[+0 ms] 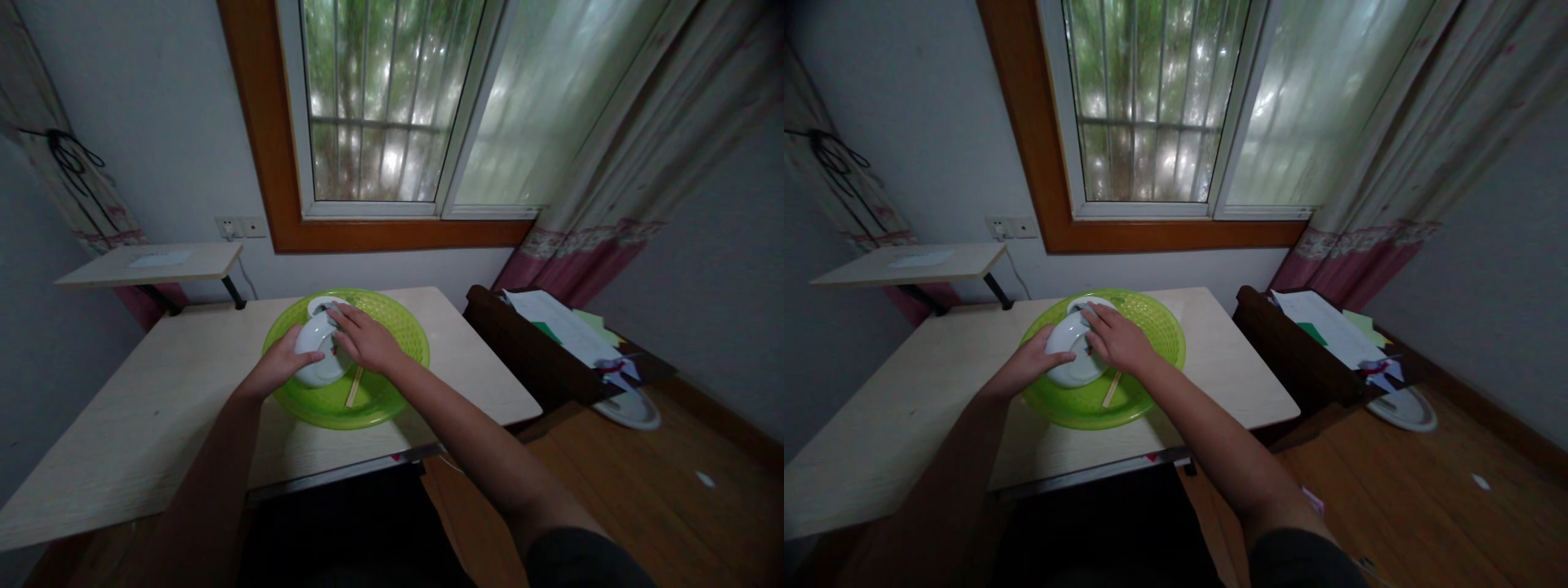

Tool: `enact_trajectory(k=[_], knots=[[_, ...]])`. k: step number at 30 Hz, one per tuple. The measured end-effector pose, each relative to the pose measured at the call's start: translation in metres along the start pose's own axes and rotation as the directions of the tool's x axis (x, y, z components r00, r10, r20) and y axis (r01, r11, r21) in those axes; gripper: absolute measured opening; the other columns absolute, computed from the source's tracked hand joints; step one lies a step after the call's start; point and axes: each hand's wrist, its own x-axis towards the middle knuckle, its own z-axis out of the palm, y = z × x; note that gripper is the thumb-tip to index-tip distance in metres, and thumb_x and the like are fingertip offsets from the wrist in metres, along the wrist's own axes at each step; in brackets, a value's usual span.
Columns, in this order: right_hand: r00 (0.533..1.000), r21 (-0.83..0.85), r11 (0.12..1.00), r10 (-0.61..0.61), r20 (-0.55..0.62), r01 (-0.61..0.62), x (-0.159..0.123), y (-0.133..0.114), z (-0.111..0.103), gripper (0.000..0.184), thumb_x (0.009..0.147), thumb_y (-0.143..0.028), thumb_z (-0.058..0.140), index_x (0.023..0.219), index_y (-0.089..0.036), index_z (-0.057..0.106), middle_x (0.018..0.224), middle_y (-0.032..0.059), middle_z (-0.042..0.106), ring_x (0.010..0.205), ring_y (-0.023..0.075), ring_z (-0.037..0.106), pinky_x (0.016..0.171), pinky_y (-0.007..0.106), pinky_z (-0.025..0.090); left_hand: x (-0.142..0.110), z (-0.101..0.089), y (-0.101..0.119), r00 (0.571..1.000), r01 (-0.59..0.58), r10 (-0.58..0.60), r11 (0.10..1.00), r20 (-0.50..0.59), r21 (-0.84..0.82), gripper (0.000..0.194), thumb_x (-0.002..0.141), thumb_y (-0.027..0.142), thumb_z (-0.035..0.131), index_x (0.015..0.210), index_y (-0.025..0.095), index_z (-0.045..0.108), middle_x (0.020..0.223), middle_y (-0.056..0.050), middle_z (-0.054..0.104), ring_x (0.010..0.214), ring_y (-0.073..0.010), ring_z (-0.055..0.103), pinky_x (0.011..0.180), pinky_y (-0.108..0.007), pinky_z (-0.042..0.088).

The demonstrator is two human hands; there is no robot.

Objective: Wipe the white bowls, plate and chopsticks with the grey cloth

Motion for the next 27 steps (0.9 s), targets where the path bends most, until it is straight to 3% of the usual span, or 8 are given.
enact_trajectory(k=[2, 4, 10, 14, 18, 22, 27], knots=[[0.997, 0.018, 0.997, 0.07, -0.019, -0.069, -0.001, 0.005, 0.003, 0.051, 0.107, -0.038, 0.045, 0.156, -0.021, 0.045, 0.157, 0.014, 0.051, 0.145, 0.0267, 0.049, 0.12, 0.05, 0.044, 0.0, -0.001, 0.0, 1.0, 0.013, -0.013, 1.0, -0.011, 0.012, 0.063, 0.072, 0.055, 0.081, 0.12, 0.019, 0.062, 0.113, -0.011, 0.072, 0.103, -0.0361, 0.069, 0.089, -0.047, 0.057], [0.998, 0.031, 0.998, 0.056, -0.021, -0.055, -0.002, 0.006, 0.003, 0.052, 0.107, -0.039, 0.045, 0.157, -0.024, 0.043, 0.158, 0.0125, 0.05, 0.145, 0.0263, 0.049, 0.12, 0.05, 0.044, -0.001, -0.001, 0.002, 1.0, 0.009, -0.009, 1.0, -0.011, 0.01, 0.061, 0.071, 0.055, 0.081, 0.118, 0.02, 0.064, 0.111, -0.01, 0.073, 0.101, -0.036, 0.07, 0.087, -0.047, 0.058], [0.977, -0.012, 0.981, -0.194, 0.089, 0.196, 0.001, -0.011, -0.005, 0.053, 0.106, -0.039, 0.048, 0.156, -0.022, 0.043, 0.165, 0.0101, 0.04, 0.156, 0.0264, 0.033, 0.127, 0.052, 0.032, -0.001, 0.002, 0.009, 0.999, -0.02, 0.02, 1.0, 0.025, 0.002, 0.065, 0.07, 0.052, 0.08, 0.123, 0.019, 0.064, 0.118, -0.012, 0.073, 0.113, -0.0384, 0.067, 0.097, -0.05, 0.056], [0.95, -0.022, 0.962, -0.264, 0.168, 0.271, 0.003, -0.023, -0.009, 0.052, 0.106, -0.038, 0.05, 0.156, -0.027, 0.043, 0.166, 0.0055, 0.041, 0.156, 0.0245, 0.032, 0.128, 0.052, 0.029, -0.002, 0.004, 0.01, 0.998, -0.065, 0.064, 0.997, 0.019, 0.036, 0.067, 0.071, 0.051, 0.079, 0.127, 0.019, 0.062, 0.124, -0.013, 0.072, 0.122, -0.0386, 0.064, 0.103, -0.052, 0.052], [0.974, -0.035, 0.981, -0.185, 0.127, 0.191, 0.004, -0.021, -0.006, 0.053, 0.106, -0.039, 0.048, 0.157, -0.027, 0.043, 0.164, 0.0073, 0.044, 0.153, 0.0263, 0.037, 0.125, 0.051, 0.034, -0.003, 0.004, 0.014, 0.998, -0.034, 0.031, 0.998, 0.053, 0.056, 0.066, 0.072, 0.05, 0.079, 0.127, 0.018, 0.061, 0.121, -0.011, 0.073, 0.114, -0.0362, 0.067, 0.097, -0.049, 0.055], [0.998, -0.052, 0.998, -0.041, 0.056, 0.044, 0.003, -0.01, 0.001, 0.054, 0.107, -0.043, 0.044, 0.155, -0.019, 0.046, 0.156, 0.0151, 0.052, 0.145, 0.0298, 0.048, 0.12, 0.052, 0.042, -0.004, 0.002, 0.015, 0.998, -0.014, 0.008, 0.996, 0.067, 0.089, 0.059, 0.071, 0.05, 0.08, 0.118, 0.019, 0.065, 0.109, -0.008, 0.075, 0.1, -0.0337, 0.07, 0.088, -0.045, 0.056], [0.999, -0.008, 0.999, 0.032, 0.002, -0.032, 0.001, -0.001, 0.002, 0.054, 0.107, -0.042, 0.044, 0.158, -0.023, 0.043, 0.153, 0.0137, 0.055, 0.14, 0.0281, 0.053, 0.116, 0.05, 0.046, -0.003, 0.002, 0.013, 0.999, -0.013, 0.009, 0.994, 0.042, 0.107, 0.059, 0.071, 0.052, 0.079, 0.118, 0.019, 0.065, 0.108, -0.007, 0.074, 0.099, -0.0331, 0.07, 0.085, -0.044, 0.056]])
